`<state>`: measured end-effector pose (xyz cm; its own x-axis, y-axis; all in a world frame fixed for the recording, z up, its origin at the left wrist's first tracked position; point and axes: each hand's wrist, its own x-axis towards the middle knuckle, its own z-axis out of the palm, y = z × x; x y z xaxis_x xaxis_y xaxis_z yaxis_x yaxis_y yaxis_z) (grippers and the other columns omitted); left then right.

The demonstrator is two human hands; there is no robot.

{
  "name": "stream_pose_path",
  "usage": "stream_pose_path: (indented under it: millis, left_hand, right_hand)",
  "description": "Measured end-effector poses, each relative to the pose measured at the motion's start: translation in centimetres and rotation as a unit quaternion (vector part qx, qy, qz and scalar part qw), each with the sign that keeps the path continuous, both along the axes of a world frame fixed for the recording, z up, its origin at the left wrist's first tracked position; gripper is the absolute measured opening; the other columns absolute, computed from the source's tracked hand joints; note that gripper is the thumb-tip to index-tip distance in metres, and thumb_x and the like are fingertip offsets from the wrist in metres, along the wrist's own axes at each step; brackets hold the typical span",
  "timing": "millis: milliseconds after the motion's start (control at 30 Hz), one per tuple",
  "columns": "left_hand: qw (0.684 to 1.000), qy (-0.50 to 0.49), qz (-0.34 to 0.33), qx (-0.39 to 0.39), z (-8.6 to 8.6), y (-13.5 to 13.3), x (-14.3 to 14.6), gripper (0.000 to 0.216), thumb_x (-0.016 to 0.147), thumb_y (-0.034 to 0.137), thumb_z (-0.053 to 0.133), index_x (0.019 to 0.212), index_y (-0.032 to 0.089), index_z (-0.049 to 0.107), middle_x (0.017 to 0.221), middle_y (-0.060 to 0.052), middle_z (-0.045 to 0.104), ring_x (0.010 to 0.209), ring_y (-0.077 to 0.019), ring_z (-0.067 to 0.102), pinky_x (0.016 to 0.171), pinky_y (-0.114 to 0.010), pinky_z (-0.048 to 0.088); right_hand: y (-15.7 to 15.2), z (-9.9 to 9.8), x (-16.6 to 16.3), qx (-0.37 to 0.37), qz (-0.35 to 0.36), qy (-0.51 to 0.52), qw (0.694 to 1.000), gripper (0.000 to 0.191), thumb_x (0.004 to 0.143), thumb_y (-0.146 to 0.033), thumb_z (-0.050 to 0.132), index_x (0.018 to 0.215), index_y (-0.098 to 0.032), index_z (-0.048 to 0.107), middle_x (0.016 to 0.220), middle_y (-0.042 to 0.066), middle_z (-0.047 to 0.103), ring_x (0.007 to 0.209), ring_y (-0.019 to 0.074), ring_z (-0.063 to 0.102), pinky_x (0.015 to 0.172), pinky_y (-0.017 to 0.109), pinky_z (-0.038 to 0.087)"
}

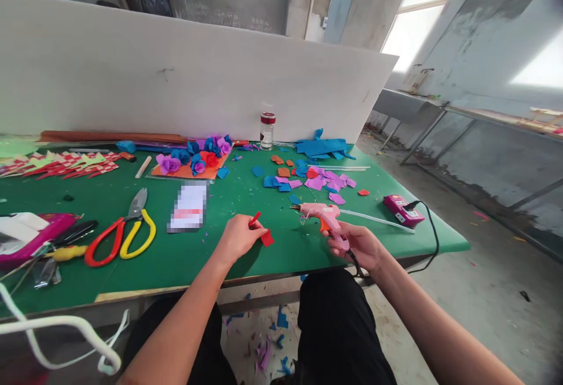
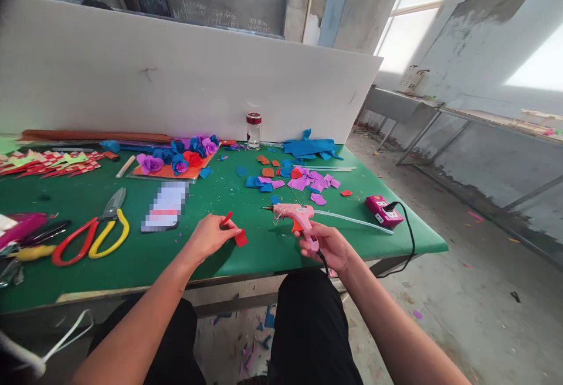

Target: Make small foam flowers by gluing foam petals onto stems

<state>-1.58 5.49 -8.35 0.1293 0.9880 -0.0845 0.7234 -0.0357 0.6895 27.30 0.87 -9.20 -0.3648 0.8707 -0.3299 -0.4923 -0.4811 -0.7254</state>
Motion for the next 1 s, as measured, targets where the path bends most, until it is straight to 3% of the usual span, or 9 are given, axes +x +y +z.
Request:
stream_pose_path:
  millis: [100,233,400,567,667,767,1000]
  left_hand:
    - [1.000,0.008,-0.001,0.003,0.0,0.0,0.0,0.018,0.071,0.035,0.065,0.062,0.020,0.071,0.050,0.002,0.051,0.053,-0.0138,0.047,0.051,-0.026,0.030]
    - [0.999,0.044,-0.002,0.023,0.0,0.0,0.0,0.015,0.070,0.030,0.065,0.061,0.020,0.071,0.051,0.001,0.055,0.052,-0.0136,0.049,0.052,-0.026,0.032]
    - [0.998,0.065,-0.012,0.026,0.0,0.1,0.0,0.015,0.071,0.028,0.065,0.061,0.020,0.072,0.052,-0.001,0.059,0.054,-0.0148,0.053,0.055,-0.026,0.034]
    - [0.997,0.067,-0.027,0.031,0.1,-0.1,0.0,0.016,0.071,0.028,0.064,0.062,0.019,0.073,0.055,-0.002,0.062,0.055,-0.0151,0.054,0.054,-0.026,0.034]
    - [0.996,0.070,-0.033,0.033,0.2,-0.2,0.0,0.015,0.070,0.027,0.064,0.062,0.020,0.074,0.055,-0.002,0.063,0.056,-0.0153,0.054,0.054,-0.026,0.034]
    - [0.996,0.074,-0.039,0.038,0.2,-0.3,0.0,0.015,0.070,0.026,0.063,0.062,0.020,0.074,0.055,-0.002,0.064,0.055,-0.0152,0.055,0.053,-0.026,0.033]
    - [0.992,0.100,-0.058,0.051,0.1,-0.1,-0.1,0.016,0.070,0.024,0.061,0.060,0.019,0.072,0.061,-0.004,0.067,0.059,-0.0167,0.057,0.055,-0.026,0.033]
  right_hand:
    - [-0.4,0.2,-1.0,0.025,0.001,-0.013,1.000,0.018,0.085,-0.031,0.058,0.095,-0.016,0.060,0.078,0.003,0.064,0.043,0.0061,0.042,0.039,0.020,0.043]
    - [-1.3,1.2,-2.1,0.112,-0.002,-0.153,0.982,0.025,0.081,-0.037,0.067,0.096,-0.019,0.060,0.079,0.002,0.064,0.046,0.0069,0.044,0.044,0.021,0.039]
    - [-2.5,3.2,-3.6,0.198,0.039,-0.346,0.916,0.044,0.084,-0.053,0.059,0.109,-0.016,0.057,0.090,0.005,0.066,0.046,0.0056,0.043,0.044,0.022,0.033]
    - [-2.9,4.1,-4.8,0.270,0.086,-0.462,0.840,0.040,0.091,-0.050,0.048,0.111,-0.018,0.059,0.059,-0.003,0.053,0.048,0.0105,0.043,0.046,0.022,0.034]
    - [-3.1,4.1,-5.3,0.307,0.094,-0.487,0.812,0.034,0.093,-0.045,0.046,0.113,-0.021,0.060,0.058,-0.002,0.053,0.054,0.0139,0.049,0.053,0.024,0.040]
    - [-3.4,4.2,-5.9,0.326,0.096,-0.504,0.794,0.033,0.094,-0.042,0.044,0.116,-0.021,0.059,0.071,0.001,0.061,0.067,0.0166,0.057,0.063,0.025,0.045]
    - [-3.6,5.4,-6.8,0.359,0.107,-0.526,0.763,0.035,0.095,-0.037,0.043,0.123,-0.020,0.056,0.089,0.005,0.066,0.085,0.0202,0.060,0.078,0.029,0.046]
